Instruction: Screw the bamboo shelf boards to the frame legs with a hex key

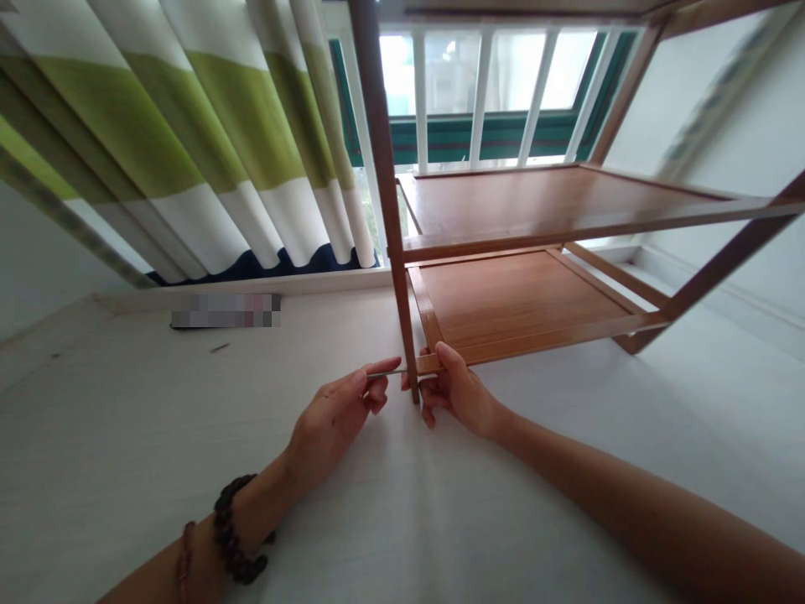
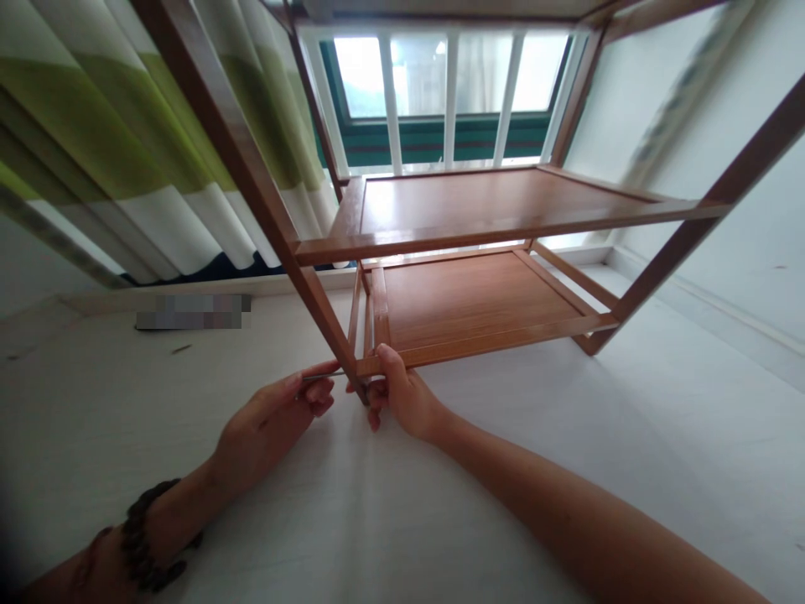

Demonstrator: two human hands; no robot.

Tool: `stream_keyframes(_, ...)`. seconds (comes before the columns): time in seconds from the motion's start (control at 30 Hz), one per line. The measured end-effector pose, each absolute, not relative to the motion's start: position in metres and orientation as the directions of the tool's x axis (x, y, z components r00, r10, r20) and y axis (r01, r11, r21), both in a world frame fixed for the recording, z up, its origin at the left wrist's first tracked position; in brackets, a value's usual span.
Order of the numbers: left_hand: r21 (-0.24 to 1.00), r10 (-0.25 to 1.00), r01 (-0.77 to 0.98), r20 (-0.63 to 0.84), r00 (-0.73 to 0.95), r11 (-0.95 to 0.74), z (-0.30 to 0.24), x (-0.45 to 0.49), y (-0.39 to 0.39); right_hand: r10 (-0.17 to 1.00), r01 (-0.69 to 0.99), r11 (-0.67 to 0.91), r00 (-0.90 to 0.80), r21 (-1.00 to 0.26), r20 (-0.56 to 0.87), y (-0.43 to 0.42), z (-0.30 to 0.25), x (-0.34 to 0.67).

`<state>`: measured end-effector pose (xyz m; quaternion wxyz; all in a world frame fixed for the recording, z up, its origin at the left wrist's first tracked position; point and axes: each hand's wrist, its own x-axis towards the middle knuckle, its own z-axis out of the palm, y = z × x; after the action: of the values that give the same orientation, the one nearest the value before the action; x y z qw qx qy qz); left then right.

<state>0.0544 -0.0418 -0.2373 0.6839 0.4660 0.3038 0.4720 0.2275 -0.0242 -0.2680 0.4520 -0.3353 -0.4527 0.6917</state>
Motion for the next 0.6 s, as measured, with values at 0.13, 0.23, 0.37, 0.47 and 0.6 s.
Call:
stream_keyframes(0.13, 0.856, 0.855, -0.359, -0.167, 0.491, 0.373, -0.233, 0.048, -0.042, 0.930, -0.320, -0.176, -0.364, -0.931, -0.051, -0.024, -0.268, 0.227)
stream_keyframes(0.23, 0.820, 0.795, -0.305, -0.267, 0.545, 0.484, -0.232, 0.039, -0.039, 0.930, -0.331, -0.182, -0.363, -0.926, -0.053, -0.025, -0.267, 0.227)
stream_keyframes(0.37, 0.773, 0.684, -0.225, -0.336, 0.648, 0.593, -0.233, 0.030, -0.034, 0.928, -0.340, -0.202, -0.367, -0.918, -0.069, -0.025, -0.266, 0.227)
stream_keyframes(0.47, 0.774, 0.689, -0.225, -0.340, 0.640, 0.591, -0.234, 0.029, -0.031, 0.920, -0.375, -0.203, -0.388, -0.905, -0.046, -0.025, -0.265, 0.227)
stream_keyframes(0.6, 0.762, 0.732, -0.306, -0.303, 0.610, 0.571, -0.234, 0.033, -0.029, 0.921, -0.420, -0.186, -0.389, -0.888, -0.009, -0.026, -0.265, 0.226)
